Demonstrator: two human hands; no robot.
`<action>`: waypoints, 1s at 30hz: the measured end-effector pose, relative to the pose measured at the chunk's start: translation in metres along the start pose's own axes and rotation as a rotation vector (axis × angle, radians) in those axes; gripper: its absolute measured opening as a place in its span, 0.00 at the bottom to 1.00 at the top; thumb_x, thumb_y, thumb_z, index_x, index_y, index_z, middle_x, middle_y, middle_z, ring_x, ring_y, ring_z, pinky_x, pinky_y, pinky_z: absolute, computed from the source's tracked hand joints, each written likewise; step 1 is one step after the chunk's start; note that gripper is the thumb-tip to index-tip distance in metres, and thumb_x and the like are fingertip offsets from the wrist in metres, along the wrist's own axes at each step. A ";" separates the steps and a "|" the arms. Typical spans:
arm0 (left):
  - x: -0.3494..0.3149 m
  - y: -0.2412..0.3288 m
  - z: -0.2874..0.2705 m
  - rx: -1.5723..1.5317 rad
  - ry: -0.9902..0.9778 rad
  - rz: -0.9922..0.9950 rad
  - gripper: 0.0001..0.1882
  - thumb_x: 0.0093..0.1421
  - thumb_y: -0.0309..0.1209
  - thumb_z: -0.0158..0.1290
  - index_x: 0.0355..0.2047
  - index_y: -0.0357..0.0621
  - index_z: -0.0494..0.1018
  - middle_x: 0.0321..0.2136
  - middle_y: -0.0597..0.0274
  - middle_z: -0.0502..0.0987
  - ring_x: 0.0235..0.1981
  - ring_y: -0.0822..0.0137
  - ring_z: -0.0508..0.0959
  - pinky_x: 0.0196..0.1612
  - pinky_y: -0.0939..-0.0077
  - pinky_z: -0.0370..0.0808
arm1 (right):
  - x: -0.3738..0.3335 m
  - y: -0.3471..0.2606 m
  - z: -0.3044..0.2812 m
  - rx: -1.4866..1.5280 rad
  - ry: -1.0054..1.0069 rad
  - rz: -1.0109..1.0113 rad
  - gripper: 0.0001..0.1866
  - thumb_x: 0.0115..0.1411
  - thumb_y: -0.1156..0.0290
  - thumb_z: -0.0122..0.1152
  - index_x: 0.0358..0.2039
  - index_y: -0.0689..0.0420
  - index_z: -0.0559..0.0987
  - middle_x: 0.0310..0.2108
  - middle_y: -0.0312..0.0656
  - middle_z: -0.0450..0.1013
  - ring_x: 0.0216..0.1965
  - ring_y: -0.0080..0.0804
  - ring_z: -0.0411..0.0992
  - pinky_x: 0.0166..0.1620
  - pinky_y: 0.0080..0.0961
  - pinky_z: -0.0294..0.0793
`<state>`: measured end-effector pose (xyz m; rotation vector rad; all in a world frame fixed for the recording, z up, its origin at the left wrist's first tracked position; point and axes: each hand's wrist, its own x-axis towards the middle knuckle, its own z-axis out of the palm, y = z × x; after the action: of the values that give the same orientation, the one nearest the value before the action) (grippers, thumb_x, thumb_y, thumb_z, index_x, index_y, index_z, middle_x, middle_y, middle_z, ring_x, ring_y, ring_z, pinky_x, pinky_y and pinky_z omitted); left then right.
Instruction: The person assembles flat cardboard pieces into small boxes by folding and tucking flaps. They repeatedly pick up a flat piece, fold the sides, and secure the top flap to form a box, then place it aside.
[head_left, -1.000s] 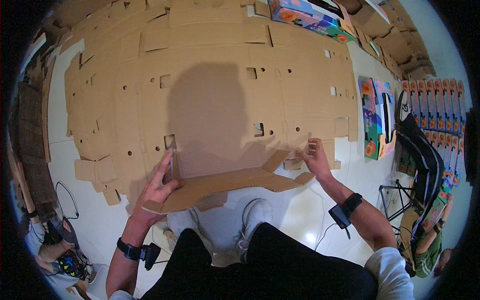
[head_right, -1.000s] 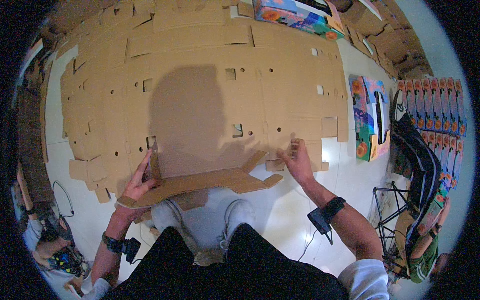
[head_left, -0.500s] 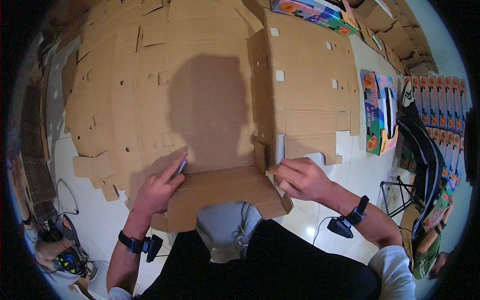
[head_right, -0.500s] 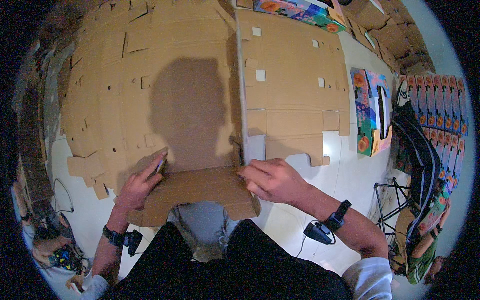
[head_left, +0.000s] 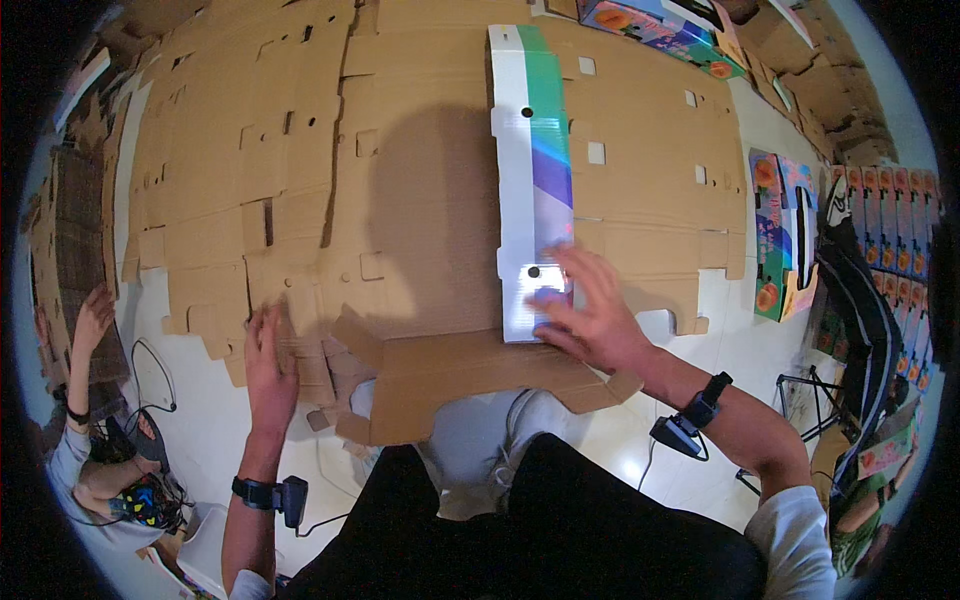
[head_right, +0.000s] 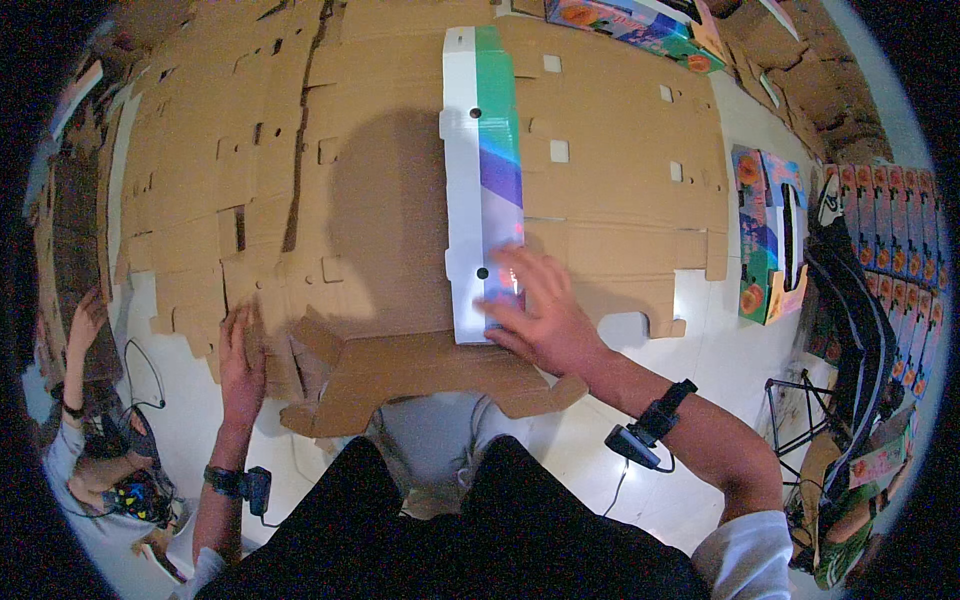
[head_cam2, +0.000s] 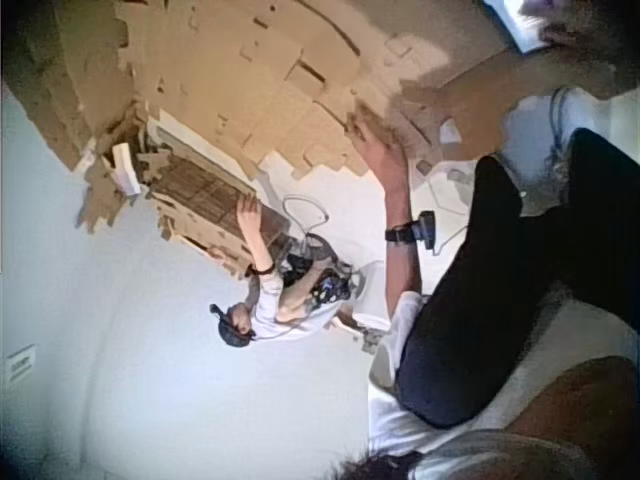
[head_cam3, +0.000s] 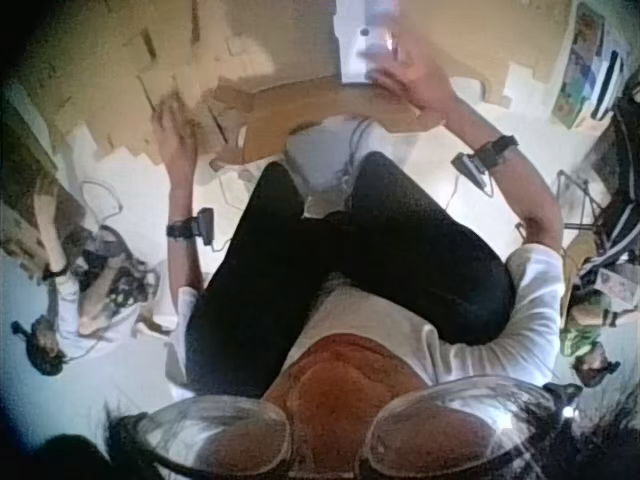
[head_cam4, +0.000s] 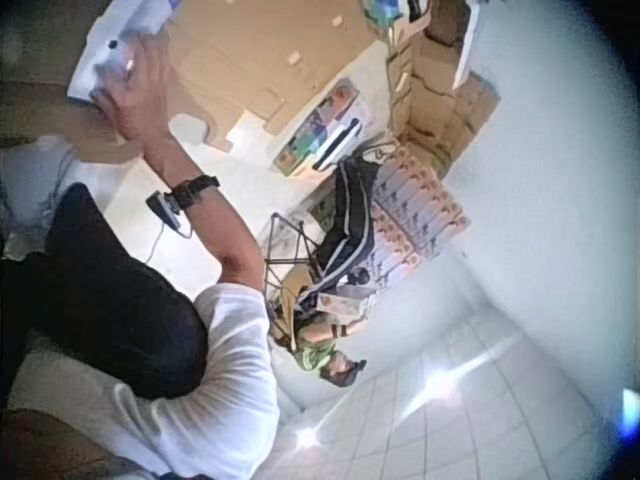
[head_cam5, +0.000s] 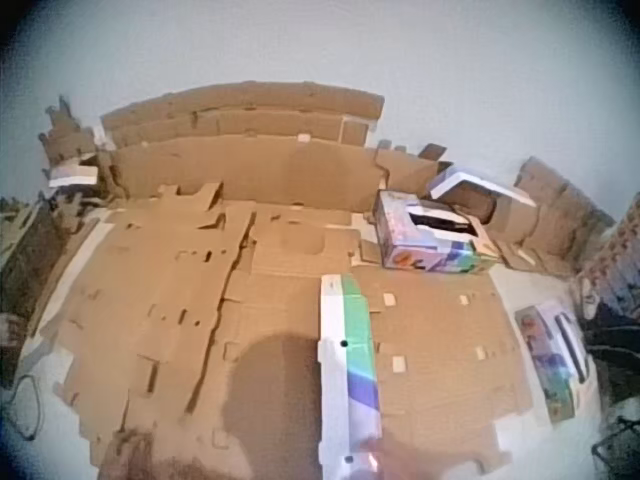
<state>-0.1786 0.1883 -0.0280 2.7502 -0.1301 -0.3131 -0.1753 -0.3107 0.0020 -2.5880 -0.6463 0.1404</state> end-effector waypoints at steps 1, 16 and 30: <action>-0.003 -0.011 0.003 -0.048 -0.029 -0.213 0.42 0.61 0.14 0.56 0.76 0.50 0.64 0.64 0.41 0.72 0.64 0.42 0.75 0.74 0.51 0.68 | -0.001 0.001 0.001 0.003 0.059 0.096 0.42 0.50 0.63 0.86 0.66 0.50 0.79 0.70 0.55 0.65 0.69 0.57 0.67 0.75 0.49 0.62; 0.004 0.014 -0.062 -1.170 -0.293 -0.816 0.35 0.63 0.31 0.53 0.72 0.44 0.63 0.57 0.58 0.76 0.57 0.62 0.76 0.60 0.67 0.75 | 0.008 0.009 0.000 1.267 -0.047 0.862 0.47 0.63 0.64 0.75 0.76 0.55 0.57 0.66 0.44 0.67 0.68 0.36 0.66 0.71 0.37 0.65; 0.008 0.124 -0.106 -0.525 0.092 0.019 0.46 0.56 0.25 0.71 0.73 0.37 0.63 0.66 0.47 0.73 0.65 0.57 0.75 0.68 0.58 0.71 | -0.048 0.005 -0.040 1.243 0.061 0.992 0.48 0.66 0.73 0.71 0.80 0.55 0.52 0.69 0.42 0.66 0.69 0.33 0.66 0.70 0.37 0.69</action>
<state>-0.1521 0.1094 0.1122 2.2364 -0.0405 -0.1814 -0.2075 -0.3530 0.0345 -1.4304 0.6530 0.5519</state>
